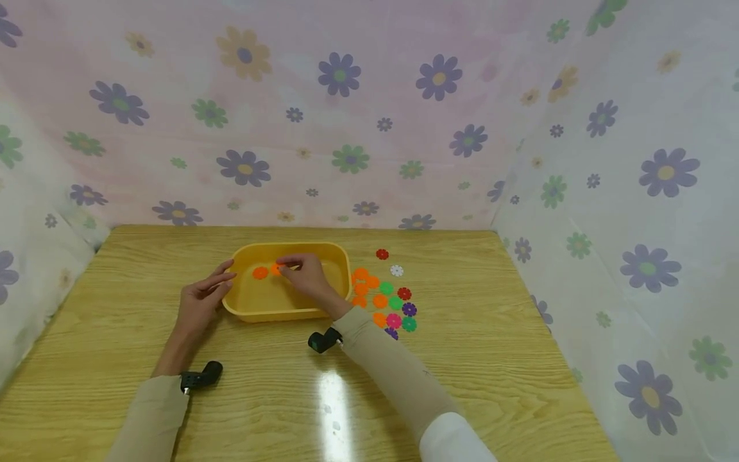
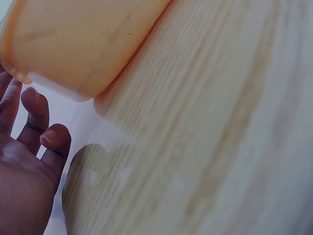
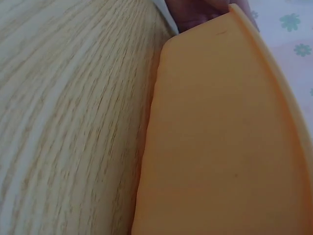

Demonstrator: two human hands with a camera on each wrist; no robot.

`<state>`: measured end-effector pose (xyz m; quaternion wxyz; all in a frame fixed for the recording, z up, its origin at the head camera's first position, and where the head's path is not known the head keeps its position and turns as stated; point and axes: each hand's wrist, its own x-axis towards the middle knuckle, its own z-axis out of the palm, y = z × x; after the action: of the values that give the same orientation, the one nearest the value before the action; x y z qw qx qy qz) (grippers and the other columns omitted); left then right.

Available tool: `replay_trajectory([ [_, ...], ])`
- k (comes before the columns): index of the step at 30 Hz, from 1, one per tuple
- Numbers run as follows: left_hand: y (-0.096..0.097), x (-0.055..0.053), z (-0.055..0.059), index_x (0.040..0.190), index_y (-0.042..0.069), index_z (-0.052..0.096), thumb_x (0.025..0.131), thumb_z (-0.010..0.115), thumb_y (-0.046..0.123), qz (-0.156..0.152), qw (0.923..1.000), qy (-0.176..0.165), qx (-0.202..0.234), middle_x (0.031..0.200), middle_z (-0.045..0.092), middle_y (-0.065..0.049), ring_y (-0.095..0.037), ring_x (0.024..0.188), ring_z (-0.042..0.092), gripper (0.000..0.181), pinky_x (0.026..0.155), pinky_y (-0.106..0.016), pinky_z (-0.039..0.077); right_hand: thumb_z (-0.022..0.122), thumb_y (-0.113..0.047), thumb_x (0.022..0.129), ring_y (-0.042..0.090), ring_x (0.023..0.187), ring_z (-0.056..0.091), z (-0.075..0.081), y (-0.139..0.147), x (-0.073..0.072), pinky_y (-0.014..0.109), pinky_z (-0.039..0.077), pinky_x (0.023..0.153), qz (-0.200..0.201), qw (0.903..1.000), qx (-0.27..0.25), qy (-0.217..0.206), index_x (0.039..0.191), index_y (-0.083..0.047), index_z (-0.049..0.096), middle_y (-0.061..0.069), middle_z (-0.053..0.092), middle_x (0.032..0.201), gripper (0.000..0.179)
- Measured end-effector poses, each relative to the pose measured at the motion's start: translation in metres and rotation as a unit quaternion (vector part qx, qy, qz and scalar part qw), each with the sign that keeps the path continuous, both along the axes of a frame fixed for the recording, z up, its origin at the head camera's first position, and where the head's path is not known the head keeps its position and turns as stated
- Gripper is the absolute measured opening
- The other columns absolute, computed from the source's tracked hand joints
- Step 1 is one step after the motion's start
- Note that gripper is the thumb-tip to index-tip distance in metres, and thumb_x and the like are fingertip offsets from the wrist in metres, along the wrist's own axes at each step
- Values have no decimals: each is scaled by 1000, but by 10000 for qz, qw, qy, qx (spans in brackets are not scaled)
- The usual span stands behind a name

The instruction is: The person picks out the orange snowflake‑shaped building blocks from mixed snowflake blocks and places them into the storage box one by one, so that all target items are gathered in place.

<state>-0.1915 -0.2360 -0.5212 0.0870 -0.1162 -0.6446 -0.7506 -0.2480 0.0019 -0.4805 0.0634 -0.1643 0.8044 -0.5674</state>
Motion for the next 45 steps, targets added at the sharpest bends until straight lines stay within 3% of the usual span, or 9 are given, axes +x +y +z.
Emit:
replay_trajectory([
  [2, 0, 0, 0, 122, -25, 57, 101, 59, -1, 11, 10000, 12, 17, 143, 62, 4, 2, 136, 50, 32, 96, -14, 49, 64, -5, 100, 23, 104, 67, -2, -3, -5, 20, 54, 81, -23, 9997, 218, 54, 115, 0, 76, 13, 74, 116, 20],
  [9, -1, 3, 3, 123, -26, 56, 101, 60, 1, 94, 9998, -36, -172, 143, 61, 5, 4, 135, 50, 35, 96, -13, 49, 62, -1, 97, 25, 104, 67, -9, -9, -20, 23, 55, 86, -72, 9975, 707, 47, 113, 2, 76, 15, 74, 113, 21],
  [18, 0, 2, 3, 123, -26, 56, 101, 61, 3, 95, 9995, -57, -287, 143, 62, 5, 6, 134, 50, 36, 96, -12, 49, 62, -2, 97, 24, 110, 66, -9, -10, -25, 25, 54, 90, 71, 9928, 1145, -335, 118, -2, 75, 12, 72, 119, 24],
  [31, -6, -2, 1, 123, -26, 56, 101, 61, 4, 50, 9995, -98, -312, 140, 63, 9, 6, 134, 50, 36, 97, -12, 47, 73, -6, 93, 20, 94, 68, -12, -15, -28, 21, 54, 79, 159, 9933, 1121, -220, 108, 0, 77, 12, 74, 108, 16],
  [40, -7, -2, 2, 123, -25, 57, 101, 61, 3, 48, 9997, -115, -220, 140, 63, 9, 6, 133, 50, 36, 97, -13, 48, 74, -11, 94, 17, 92, 66, -14, -19, -30, 20, 53, 78, 104, 9907, 1332, -262, 108, -5, 77, 8, 74, 107, 16],
  [45, -6, -3, 1, 122, -25, 57, 101, 61, 3, 114, 9992, -79, -379, 141, 63, 8, 6, 134, 50, 35, 98, -11, 47, 75, -13, 93, 16, 91, 66, -15, -20, -30, 21, 54, 79, 78, 9912, 1297, -261, 107, -6, 78, 7, 74, 108, 16],
])
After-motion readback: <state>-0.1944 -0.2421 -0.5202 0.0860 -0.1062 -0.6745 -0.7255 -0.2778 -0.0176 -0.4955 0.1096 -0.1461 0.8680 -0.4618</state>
